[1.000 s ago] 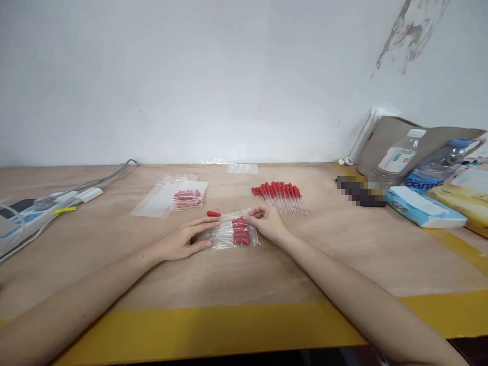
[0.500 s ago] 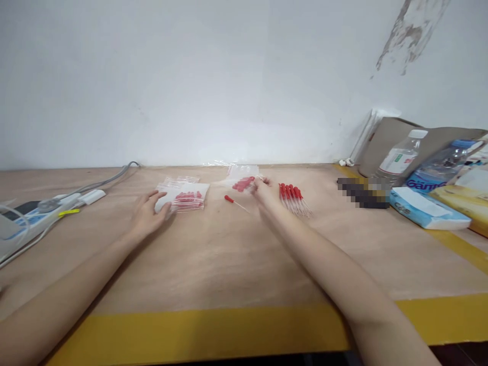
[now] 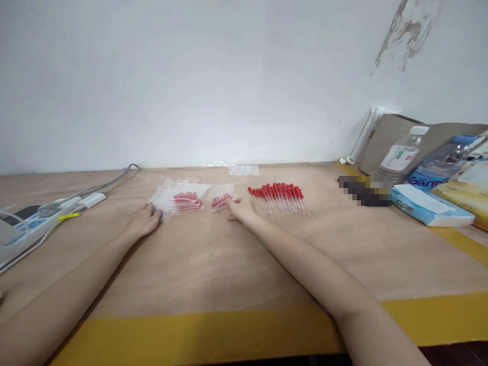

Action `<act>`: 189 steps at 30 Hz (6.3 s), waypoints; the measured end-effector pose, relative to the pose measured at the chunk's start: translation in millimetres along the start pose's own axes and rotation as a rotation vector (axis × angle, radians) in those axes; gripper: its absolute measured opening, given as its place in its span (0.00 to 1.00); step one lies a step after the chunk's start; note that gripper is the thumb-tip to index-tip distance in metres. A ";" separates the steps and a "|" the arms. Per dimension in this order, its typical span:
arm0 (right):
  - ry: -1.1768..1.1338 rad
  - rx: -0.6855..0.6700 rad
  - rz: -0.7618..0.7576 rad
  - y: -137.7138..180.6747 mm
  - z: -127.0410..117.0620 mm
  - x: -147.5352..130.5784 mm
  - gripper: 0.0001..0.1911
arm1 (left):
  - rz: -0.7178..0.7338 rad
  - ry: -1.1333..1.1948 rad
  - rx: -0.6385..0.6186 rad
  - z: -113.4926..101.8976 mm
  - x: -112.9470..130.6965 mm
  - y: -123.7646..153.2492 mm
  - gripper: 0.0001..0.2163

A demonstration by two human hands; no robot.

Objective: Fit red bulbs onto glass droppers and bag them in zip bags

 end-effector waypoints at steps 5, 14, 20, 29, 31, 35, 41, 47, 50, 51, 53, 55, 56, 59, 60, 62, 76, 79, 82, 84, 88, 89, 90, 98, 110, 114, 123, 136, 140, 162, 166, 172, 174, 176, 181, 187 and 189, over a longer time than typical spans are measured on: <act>0.820 0.229 -0.120 5.1 -53.9 -16.2 0.06 | -0.005 -0.030 -0.024 0.1 2.6 0.4 0.17; 1.175 0.227 -0.089 8.2 -39.7 -11.8 0.19 | -0.112 -0.011 0.089 -41.1 -8.7 6.4 0.17; 1.206 0.221 -0.010 2.5 -52.6 -4.6 0.18 | 0.021 0.151 0.376 -84.1 26.9 27.2 0.19; 1.099 0.243 0.061 -5.7 -60.3 0.6 0.16 | 0.904 0.450 -0.305 -1.5 159.5 119.6 0.17; 1.029 0.261 0.042 -3.9 -67.7 -5.3 0.16 | 0.925 0.478 -0.289 -0.4 161.9 123.8 0.18; 0.673 0.310 -0.092 4.3 -86.7 -14.4 0.11 | 0.860 0.533 -0.162 -6.3 154.9 117.4 0.21; 0.173 0.196 -0.187 34.3 -98.1 8.9 0.32 | 0.599 0.697 -0.096 2.5 141.1 102.0 0.24; -0.153 0.140 -0.019 54.1 -97.7 37.0 0.46 | 0.786 0.396 -0.263 8.3 159.6 115.7 0.22; -0.212 0.176 -0.014 54.7 -97.3 40.5 0.43 | 0.813 0.305 -0.260 6.8 161.8 123.0 0.18; -0.229 0.191 -0.012 54.9 -97.2 41.5 0.41 | 0.800 0.298 -0.221 4.3 161.1 123.9 0.18; -0.256 0.217 -0.005 56.1 -96.5 42.9 0.37 | 0.780 0.309 -0.149 -0.6 159.7 125.0 0.16; -0.282 0.235 -0.005 57.9 -95.6 42.7 0.33 | 0.789 0.333 -0.135 -2.2 160.0 125.9 0.16; -0.298 0.241 -0.003 58.8 -95.2 42.5 0.32 | 0.800 0.341 -0.150 -1.5 160.6 126.0 0.17; -0.391 0.203 0.001 60.7 -90.2 42.1 0.27 | 0.809 0.338 -0.234 4.8 161.4 124.1 0.18; -0.428 0.172 0.000 61.1 -87.5 42.1 0.25 | 0.804 0.333 -0.252 6.7 161.0 123.1 0.19; -0.490 0.106 -0.005 62.3 -82.1 42.3 0.22 | 0.793 0.334 -0.259 8.4 160.1 121.5 0.19; -0.279 -0.406 -0.210 79.8 -57.1 20.5 0.14 | 0.769 0.343 -0.192 4.3 164.1 116.1 0.24; -0.268 -0.463 -0.180 80.0 -51.4 18.0 0.14 | 0.779 0.352 -0.192 2.9 165.1 116.3 0.23; -0.230 -0.444 -0.114 76.2 -52.9 21.3 0.14 | 0.789 0.369 -0.209 2.9 164.5 116.5 0.23; -0.215 -0.419 -0.076 73.1 -56.6 25.2 0.14 | 0.797 0.379 -0.234 4.0 163.7 116.7 0.20; -0.197 -0.411 -0.042 68.3 -61.8 31.4 0.14 | 0.832 0.390 -0.279 5.1 164.3 118.3 0.18; -0.195 -0.422 -0.034 67.5 -62.3 32.6 0.14 | 0.842 0.390 -0.282 4.8 164.8 118.9 0.18; -0.194 -0.438 -0.024 66.7 -62.5 33.6 0.13 | 0.850 0.391 -0.284 4.4 165.2 119.4 0.18; -0.123 -0.563 -0.037 65.6 -57.2 36.6 0.15 | 0.864 0.376 -0.299 7.6 164.6 120.6 0.17; 0.080 -0.398 -0.198 73.6 -50.8 12.3 0.16 | 0.849 0.381 -0.288 6.6 164.7 120.1 0.18; 0.169 -0.427 -0.122 76.1 -52.4 13.4 0.23 | 0.849 0.388 -0.285 6.2 164.8 120.8 0.18; -0.049 -0.320 0.112 85.3 -51.5 23.3 0.15 | 0.841 0.390 -0.284 5.9 165.1 120.8 0.19; 0.485 0.103 -0.104 53.7 -97.4 18.3 0.13 | 0.888 0.445 -0.288 3.8 163.4 122.3 0.14; 0.859 0.262 -0.208 26.4 -115.6 5.2 0.06 | 0.902 0.523 -0.317 2.7 164.4 123.8 0.13; 0.147 0.187 -0.084 33.3 -123.6 14.6 0.25 | 0.903 0.547 -0.329 3.7 165.2 124.0 0.14; -0.064 0.136 -0.025 54.3 -112.5 32.4 0.36 | 0.904 0.537 -0.330 4.3 164.9 123.6 0.14; -0.333 0.143 0.111 63.0 -91.1 43.9 0.22 | 0.908 0.535 -0.317 2.0 165.4 123.5 0.18; -0.417 0.106 0.162 64.6 -84.5 46.0 0.14 | 0.909 0.534 -0.313 1.1 165.6 123.7 0.19; -0.466 0.076 0.185 66.5 -82.9 46.5 0.11 | 0.907 0.531 -0.311 0.9 165.7 123.7 0.19; -0.228 -0.170 0.140 70.8 -82.3 43.1 0.10 | 0.899 0.541 -0.311 1.2 165.6 123.3 0.19; 0.111 -0.296 -0.131 67.7 -71.6 34.2 0.13 | 0.901 0.544 -0.314 0.6 166.6 123.3 0.19; 0.170 -0.231 -0.159 63.8 -69.7 34.1 0.12 | 0.900 0.541 -0.314 0.7 166.6 123.1 0.19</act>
Point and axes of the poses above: each hand's wrist, its own y-axis away from the middle knuckle, its own z-axis out of the palm, x = y × z, the point moved 7 cm from there along -y, towards the middle knuckle, and after that the axes turned 9 degrees about y, right-handed, at the moved point
